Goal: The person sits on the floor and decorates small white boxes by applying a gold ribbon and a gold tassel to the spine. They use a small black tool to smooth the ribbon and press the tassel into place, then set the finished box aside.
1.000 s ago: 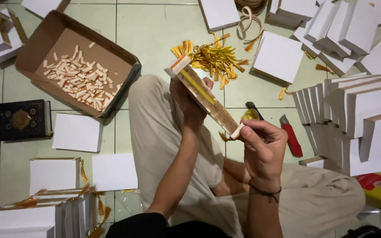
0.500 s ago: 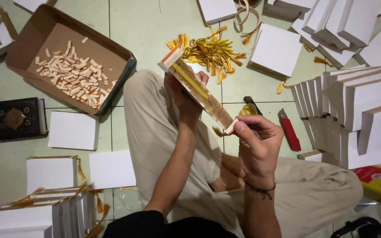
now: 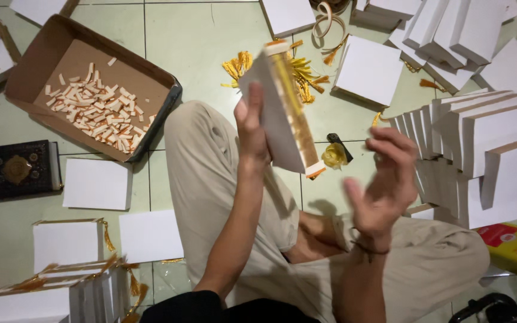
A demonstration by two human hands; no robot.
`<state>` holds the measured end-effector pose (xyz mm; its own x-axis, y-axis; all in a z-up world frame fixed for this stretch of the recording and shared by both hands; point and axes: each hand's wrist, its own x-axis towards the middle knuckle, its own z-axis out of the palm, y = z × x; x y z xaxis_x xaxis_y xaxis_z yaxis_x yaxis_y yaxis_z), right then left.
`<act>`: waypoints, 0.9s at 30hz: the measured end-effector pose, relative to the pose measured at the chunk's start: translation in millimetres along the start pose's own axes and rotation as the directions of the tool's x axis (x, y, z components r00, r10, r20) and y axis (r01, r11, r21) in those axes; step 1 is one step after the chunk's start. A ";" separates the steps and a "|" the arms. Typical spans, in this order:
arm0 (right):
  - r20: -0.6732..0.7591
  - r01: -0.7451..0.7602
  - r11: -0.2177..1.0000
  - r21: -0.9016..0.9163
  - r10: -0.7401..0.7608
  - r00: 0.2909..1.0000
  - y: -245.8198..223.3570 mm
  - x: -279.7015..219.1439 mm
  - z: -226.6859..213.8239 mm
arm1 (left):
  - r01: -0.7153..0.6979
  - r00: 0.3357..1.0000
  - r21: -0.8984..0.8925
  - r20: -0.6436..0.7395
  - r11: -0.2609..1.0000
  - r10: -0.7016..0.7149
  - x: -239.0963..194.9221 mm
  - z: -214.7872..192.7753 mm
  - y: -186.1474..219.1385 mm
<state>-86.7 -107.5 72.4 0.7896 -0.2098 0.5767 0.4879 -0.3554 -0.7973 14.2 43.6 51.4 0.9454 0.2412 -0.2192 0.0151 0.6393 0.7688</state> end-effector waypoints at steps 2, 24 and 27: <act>0.145 0.106 0.961 -0.254 -0.071 0.987 -17.0 8.1 -8.2 | 0.186 0.979 0.120 0.068 0.975 -0.195 11.8 -9.8 -4.2; -0.011 -0.013 0.958 -0.287 0.010 1.000 -6.2 7.6 -64.7 | -0.496 0.511 0.311 0.859 0.811 -0.017 -23.5 -22.0 -36.8; -0.055 -0.137 0.989 0.059 0.140 0.989 17.8 -0.7 -75.9 | -0.433 0.533 0.023 0.813 0.901 0.235 -30.4 -8.5 -46.7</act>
<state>-106.9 -182.9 71.4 0.8283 -0.3076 0.4682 0.3965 -0.2686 -0.8779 -18.0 12.7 17.1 0.7724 -0.3143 0.5519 -0.3878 0.4549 0.8017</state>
